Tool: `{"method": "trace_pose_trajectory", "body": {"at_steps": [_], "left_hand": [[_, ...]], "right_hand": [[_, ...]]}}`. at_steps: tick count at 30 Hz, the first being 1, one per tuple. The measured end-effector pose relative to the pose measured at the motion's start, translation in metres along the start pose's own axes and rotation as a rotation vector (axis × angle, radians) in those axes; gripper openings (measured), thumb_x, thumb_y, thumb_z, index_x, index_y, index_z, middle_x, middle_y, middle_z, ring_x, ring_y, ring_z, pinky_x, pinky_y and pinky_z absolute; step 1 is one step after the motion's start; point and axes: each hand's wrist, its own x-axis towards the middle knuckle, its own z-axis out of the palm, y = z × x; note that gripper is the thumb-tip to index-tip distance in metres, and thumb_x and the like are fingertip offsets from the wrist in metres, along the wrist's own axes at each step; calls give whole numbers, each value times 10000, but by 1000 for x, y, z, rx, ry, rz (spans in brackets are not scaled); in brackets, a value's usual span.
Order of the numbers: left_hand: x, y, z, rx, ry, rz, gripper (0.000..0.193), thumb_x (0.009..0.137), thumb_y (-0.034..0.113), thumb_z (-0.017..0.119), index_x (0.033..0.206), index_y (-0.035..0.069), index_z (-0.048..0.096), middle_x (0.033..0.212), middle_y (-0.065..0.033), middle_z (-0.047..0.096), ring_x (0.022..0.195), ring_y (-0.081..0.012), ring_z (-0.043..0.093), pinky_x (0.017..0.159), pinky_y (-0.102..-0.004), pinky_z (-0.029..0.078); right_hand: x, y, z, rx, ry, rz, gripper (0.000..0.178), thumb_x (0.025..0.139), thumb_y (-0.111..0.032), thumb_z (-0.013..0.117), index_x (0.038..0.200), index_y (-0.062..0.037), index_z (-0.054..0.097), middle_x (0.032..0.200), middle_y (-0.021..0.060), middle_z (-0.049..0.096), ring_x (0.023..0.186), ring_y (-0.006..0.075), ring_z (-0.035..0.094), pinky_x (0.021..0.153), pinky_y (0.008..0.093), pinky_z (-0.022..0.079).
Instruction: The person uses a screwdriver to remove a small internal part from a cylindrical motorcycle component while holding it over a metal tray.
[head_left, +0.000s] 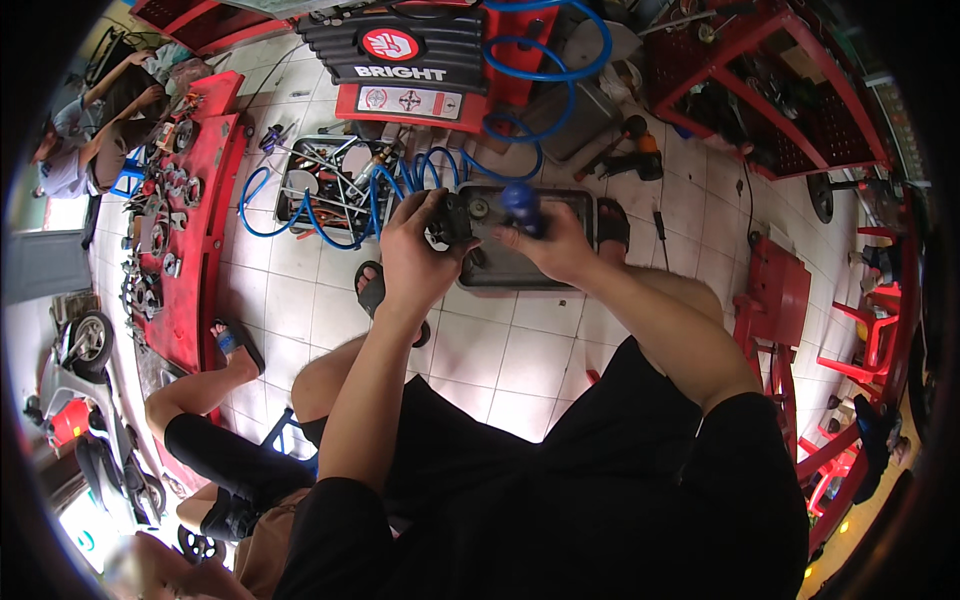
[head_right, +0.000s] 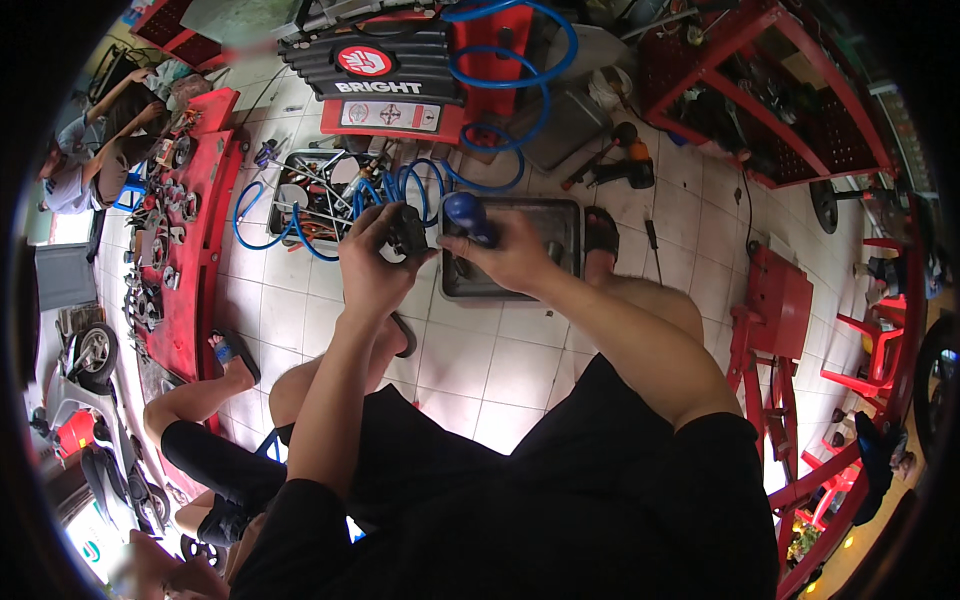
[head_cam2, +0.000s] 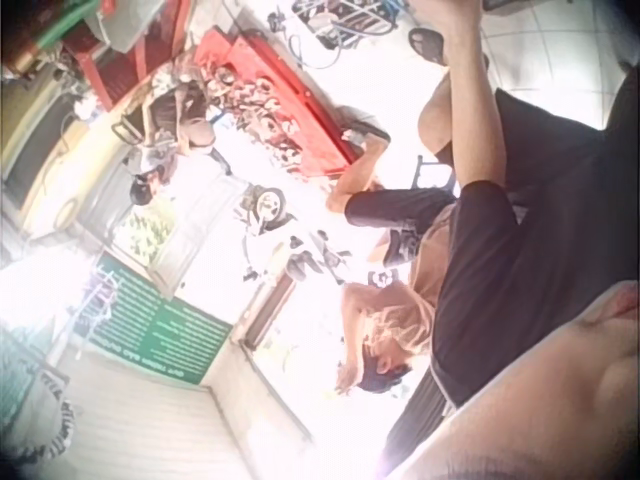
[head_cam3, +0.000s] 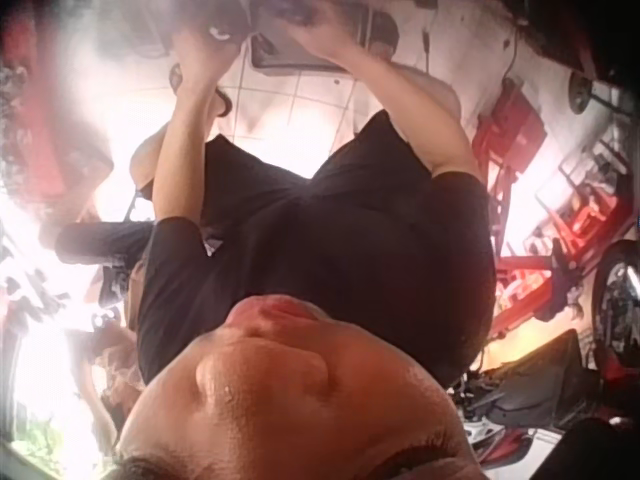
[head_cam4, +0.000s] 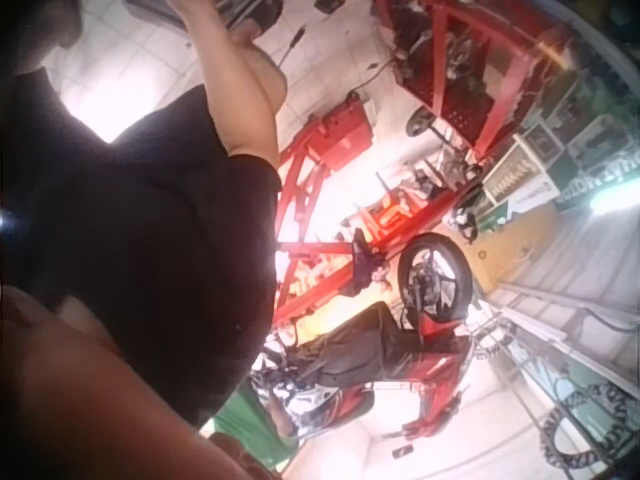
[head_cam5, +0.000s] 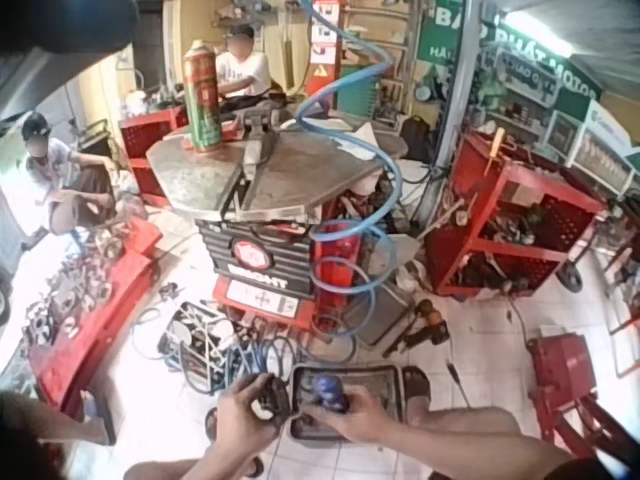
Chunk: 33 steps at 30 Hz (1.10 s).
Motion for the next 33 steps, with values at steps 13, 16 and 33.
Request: {"method": "trace_pose_trajectory", "body": {"at_steps": [13, 16, 33], "left_hand": [[-9, -1, 10, 54, -19, 85, 582, 599, 24, 871, 1139, 10, 654, 1095, -129, 665, 892, -278, 700, 744, -342, 565], [-11, -1, 15, 48, -45, 76, 576, 603, 31, 869, 1136, 12, 650, 1090, -128, 663, 867, -272, 704, 720, -332, 570], [-7, 1, 0, 173, -149, -33, 923, 559, 241, 925, 1352, 10, 514, 1440, -152, 461, 1108, -375, 623, 857, -426, 550]], "right_hand": [[-4, 6, 15, -34, 6, -81, 302, 885, -327, 739, 908, -27, 725, 655, 52, 634, 620, 88, 514, 602, 296, 441], [-3, 10, 15, -53, -39, -108, 291, 896, -314, 727, 930, -24, 721, 655, 69, 638, 613, 90, 526, 593, 307, 448], [7, 33, 4, 207, 122, 82, 175, 920, -180, 679, 861, -16, 675, 675, 0, 617, 576, 82, 527, 528, 295, 409]]}}
